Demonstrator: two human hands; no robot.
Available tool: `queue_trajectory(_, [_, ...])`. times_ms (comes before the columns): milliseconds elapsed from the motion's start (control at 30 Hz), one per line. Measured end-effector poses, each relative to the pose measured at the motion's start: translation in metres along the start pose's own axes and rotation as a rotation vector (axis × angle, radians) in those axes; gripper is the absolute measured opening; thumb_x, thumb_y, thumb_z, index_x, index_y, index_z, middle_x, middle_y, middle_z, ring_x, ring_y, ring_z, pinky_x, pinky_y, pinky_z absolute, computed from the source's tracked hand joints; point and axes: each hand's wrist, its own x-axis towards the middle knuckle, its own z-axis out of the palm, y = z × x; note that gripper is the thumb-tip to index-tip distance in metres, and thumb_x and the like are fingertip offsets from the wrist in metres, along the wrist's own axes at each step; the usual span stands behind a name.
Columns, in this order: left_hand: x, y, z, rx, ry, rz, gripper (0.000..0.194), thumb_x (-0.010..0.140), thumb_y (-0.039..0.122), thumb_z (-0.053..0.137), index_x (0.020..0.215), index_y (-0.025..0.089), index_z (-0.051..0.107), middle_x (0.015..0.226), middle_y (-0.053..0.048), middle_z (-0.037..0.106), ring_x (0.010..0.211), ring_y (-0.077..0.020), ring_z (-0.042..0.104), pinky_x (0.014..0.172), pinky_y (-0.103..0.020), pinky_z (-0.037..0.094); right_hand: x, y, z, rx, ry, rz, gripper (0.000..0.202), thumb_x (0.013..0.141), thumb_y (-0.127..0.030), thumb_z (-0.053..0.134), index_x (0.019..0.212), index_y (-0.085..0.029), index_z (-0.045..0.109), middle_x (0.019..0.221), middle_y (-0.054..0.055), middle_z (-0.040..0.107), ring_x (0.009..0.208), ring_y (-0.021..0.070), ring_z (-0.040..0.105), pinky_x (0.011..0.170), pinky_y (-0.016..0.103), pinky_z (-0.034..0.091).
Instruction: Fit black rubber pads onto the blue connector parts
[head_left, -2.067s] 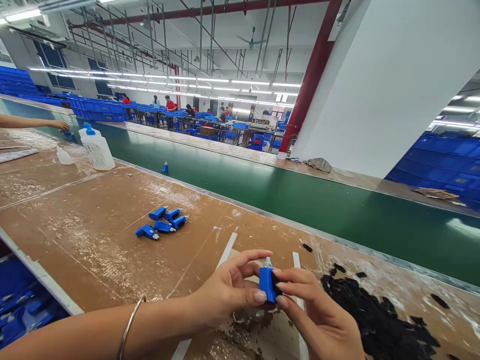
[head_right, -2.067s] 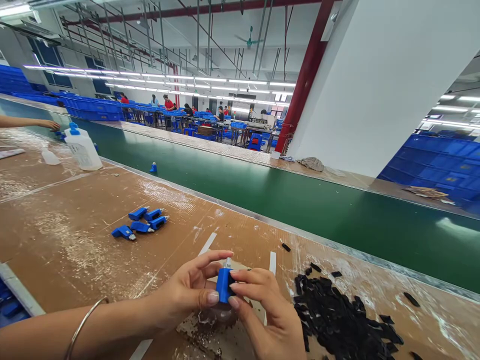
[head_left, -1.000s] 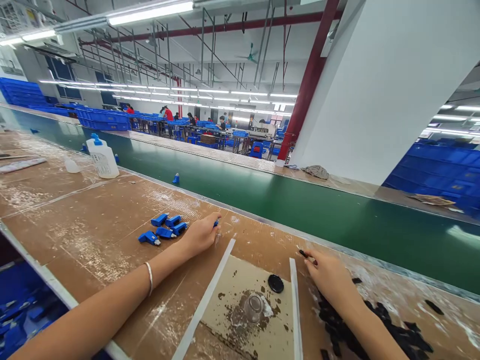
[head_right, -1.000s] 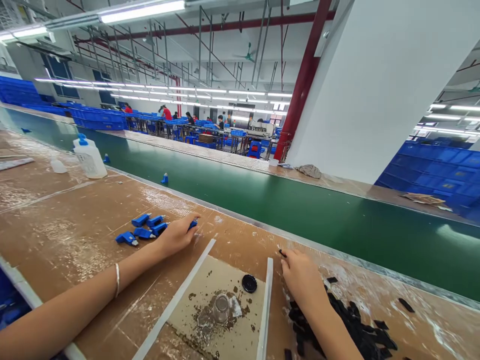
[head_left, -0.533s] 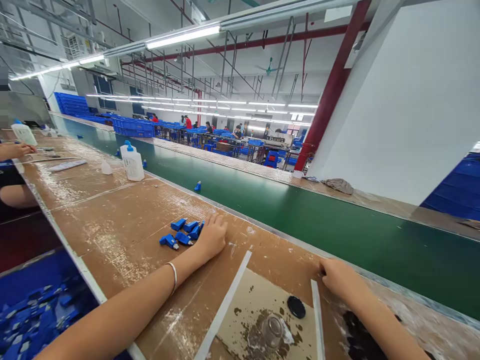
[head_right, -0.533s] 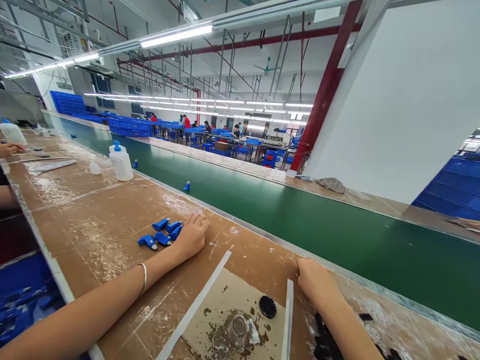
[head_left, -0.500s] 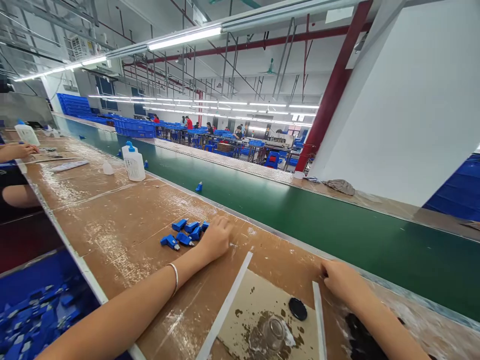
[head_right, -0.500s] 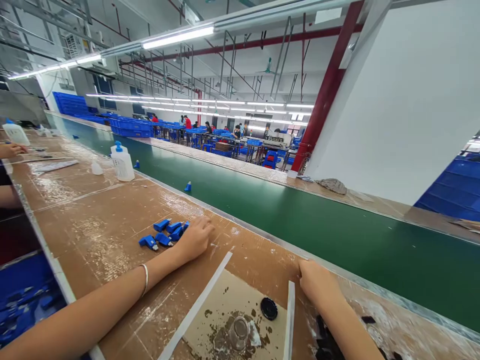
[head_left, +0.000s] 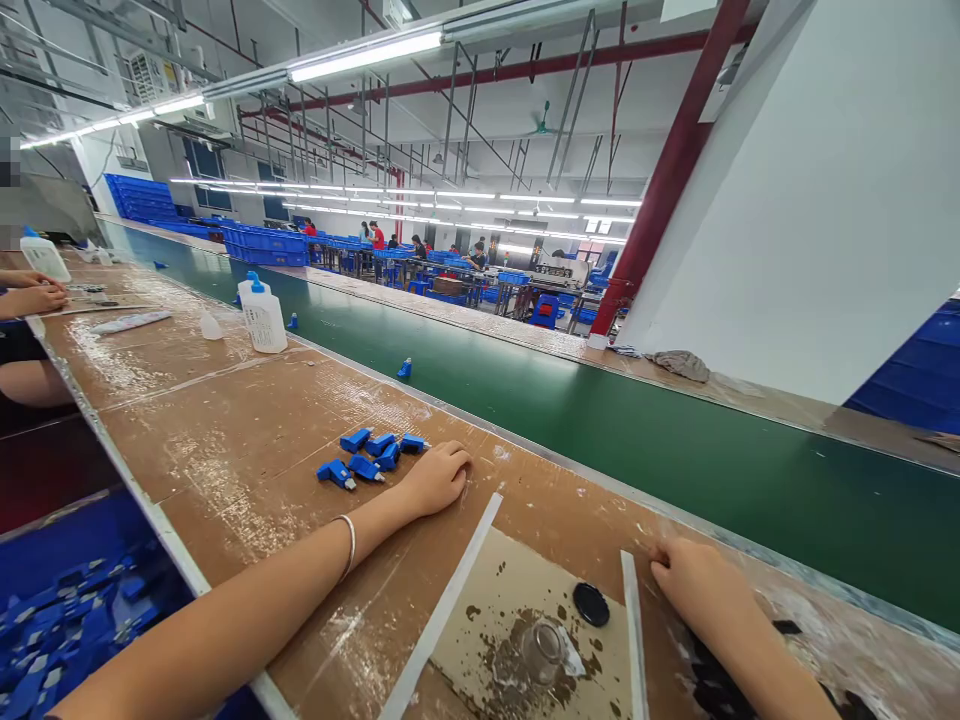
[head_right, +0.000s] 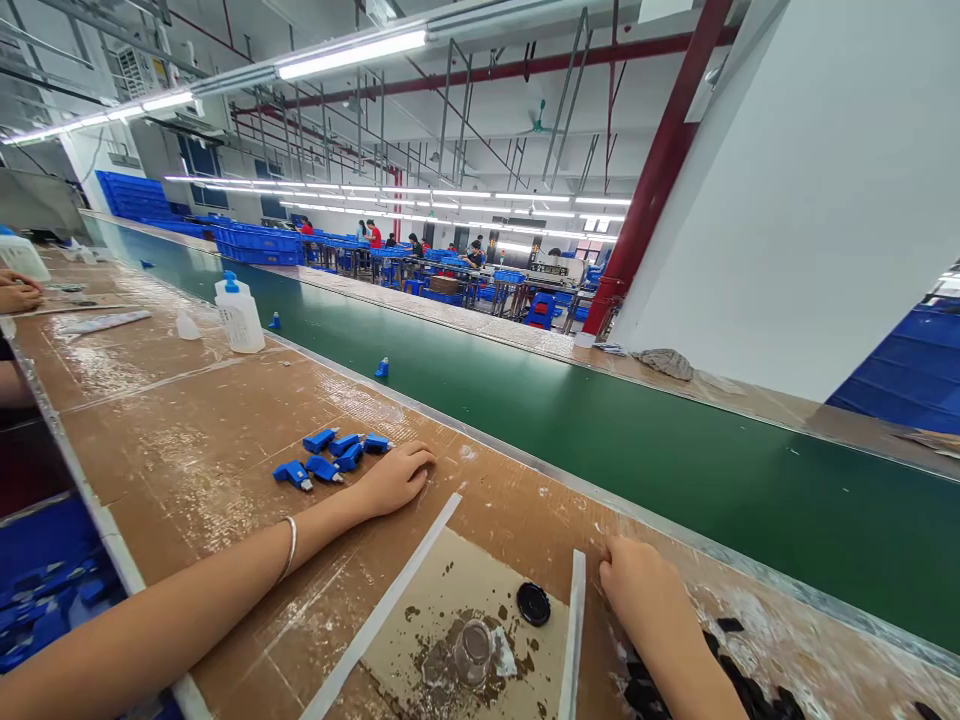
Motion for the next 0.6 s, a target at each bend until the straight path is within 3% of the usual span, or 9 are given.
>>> queue_trajectory(400, [0.001, 0.0, -0.001, -0.023, 0.004, 0.004, 0.025, 0.08, 0.004, 0.045, 0.094, 0.014, 0.063, 0.101, -0.01, 0.061, 0.097, -0.0221, 0.056, 0.089, -0.035, 0.045, 0.0, 0.003, -0.007, -0.05, -0.047, -0.094, 0.018, 0.08, -0.002, 0.048, 0.07, -0.013, 0.056, 0.068, -0.001, 0.057, 0.062, 0.0114, 0.051, 0.059, 0.024, 0.038])
queue_trajectory(600, [0.0, 0.0, -0.001, -0.022, 0.011, 0.005, 0.025, 0.08, 0.003, 0.046, 0.094, 0.012, 0.063, 0.101, -0.01, 0.061, 0.098, -0.0222, 0.055, 0.091, -0.035, 0.045, 0.002, 0.005, 0.004, -0.066, -0.01, -0.116, 0.026, 0.078, 0.005, 0.041, 0.074, -0.012, 0.061, 0.077, 0.005, 0.063, 0.069, 0.0159, 0.058, 0.06, 0.027, 0.039])
